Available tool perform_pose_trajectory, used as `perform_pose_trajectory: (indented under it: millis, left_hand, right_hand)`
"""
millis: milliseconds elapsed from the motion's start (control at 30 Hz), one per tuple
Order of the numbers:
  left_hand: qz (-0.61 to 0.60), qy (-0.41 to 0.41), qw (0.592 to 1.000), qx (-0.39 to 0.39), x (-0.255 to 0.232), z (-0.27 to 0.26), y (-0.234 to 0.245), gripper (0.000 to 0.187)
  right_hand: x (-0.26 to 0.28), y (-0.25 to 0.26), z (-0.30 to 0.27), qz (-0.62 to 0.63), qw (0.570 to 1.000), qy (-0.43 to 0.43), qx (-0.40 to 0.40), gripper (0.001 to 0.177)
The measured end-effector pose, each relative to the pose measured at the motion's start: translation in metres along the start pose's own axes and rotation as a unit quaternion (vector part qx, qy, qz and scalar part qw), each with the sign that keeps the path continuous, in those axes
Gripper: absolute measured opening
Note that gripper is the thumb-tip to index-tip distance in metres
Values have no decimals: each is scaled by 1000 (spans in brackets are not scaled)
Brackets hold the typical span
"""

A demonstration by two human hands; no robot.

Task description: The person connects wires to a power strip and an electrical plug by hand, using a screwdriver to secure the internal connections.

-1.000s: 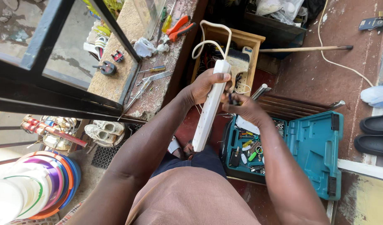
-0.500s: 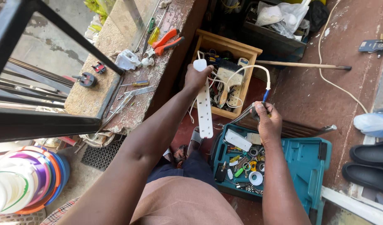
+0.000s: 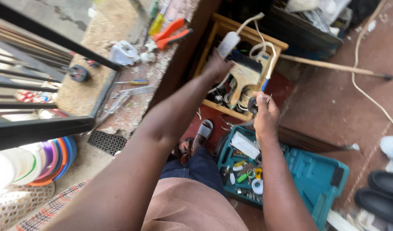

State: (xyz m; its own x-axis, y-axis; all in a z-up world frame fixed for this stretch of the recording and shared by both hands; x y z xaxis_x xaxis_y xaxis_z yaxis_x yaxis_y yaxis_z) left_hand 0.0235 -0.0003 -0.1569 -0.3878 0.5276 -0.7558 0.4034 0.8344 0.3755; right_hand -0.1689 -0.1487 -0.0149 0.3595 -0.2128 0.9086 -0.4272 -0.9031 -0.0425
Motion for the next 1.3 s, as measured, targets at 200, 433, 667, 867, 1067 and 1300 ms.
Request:
perform_pose_trajectory:
  millis: [200, 433, 667, 867, 1067, 1300]
  left_hand:
    - [-232, -67, 962, 131, 20, -172, 58, 39]
    - [17, -163, 948, -274, 22, -280, 233, 25]
    - [258, -145, 853, -431, 43, -268, 323, 51]
    - [387, -87, 816, -420, 55, -210, 344, 42]
    - [353, -77, 848, -386, 50, -209, 349, 26]
    - [241, -157, 853, -436, 18, -285, 337, 24]
  right_hand:
    - [-32, -72, -5, -181, 983, 4, -1, 26]
    - [-63, -131, -26, -74, 984, -160, -17, 26]
    - [-58, -159, -39, -28, 983, -169, -65, 28]
    - [-57, -159, -37, -17, 984, -169, -61, 31]
    - [-67, -152, -25, -1, 985, -168, -29, 32]
    - [-68, -129, -14, -5, 983, -184, -24, 28]
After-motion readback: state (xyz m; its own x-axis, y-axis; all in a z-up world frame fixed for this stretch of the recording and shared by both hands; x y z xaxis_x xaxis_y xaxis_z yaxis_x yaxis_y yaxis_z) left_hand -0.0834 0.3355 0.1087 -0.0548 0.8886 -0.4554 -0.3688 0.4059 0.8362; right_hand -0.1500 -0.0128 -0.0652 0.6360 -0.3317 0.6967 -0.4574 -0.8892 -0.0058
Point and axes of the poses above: each hand's wrist, its own z-axis towards the middle knuckle, its own y-axis out of the back of the hand, x = y × z, the point moved 3 cm from there along z, towards the middle knuckle, and after that the axes turned 5 degrees about -y, right-handed, at the moved point
